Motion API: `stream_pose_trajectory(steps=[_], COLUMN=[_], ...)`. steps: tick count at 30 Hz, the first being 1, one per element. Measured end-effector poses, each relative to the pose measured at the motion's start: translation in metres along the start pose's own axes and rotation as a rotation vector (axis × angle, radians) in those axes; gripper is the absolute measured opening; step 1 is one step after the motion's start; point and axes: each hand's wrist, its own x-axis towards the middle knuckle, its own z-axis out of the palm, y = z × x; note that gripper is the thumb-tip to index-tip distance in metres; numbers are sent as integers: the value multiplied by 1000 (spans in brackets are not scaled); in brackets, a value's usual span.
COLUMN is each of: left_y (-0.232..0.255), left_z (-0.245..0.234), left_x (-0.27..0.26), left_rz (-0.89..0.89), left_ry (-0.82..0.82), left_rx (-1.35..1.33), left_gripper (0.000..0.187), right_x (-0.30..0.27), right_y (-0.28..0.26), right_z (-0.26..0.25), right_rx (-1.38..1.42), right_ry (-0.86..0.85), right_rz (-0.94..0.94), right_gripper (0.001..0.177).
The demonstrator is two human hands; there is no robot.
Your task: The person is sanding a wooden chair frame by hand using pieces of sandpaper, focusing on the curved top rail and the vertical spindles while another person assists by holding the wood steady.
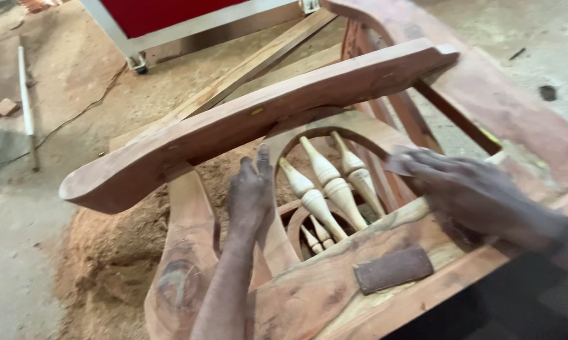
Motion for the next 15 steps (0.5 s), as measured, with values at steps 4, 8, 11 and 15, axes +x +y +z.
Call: stream_pose_trajectory(steps=[4,8,11,15], left_y=[-1,0,-2,4], left_z=[3,-2,-1,-1], left_x=[4,3,2,0], left_rz=[97,126,174,69], left_ry=[78,84,104,57], left_rx=[40,-2,22,14], left_gripper=[88,88,87,82], right_x=[34,119,103,29], right_y=[1,-1,3,5], right_z=[11,20,19,5], right_rx=[-29,51,107,183], right_ry=[-173,-158,138,-122], right_rz=[53,152,-38,158], right_gripper=[43,23,32,46])
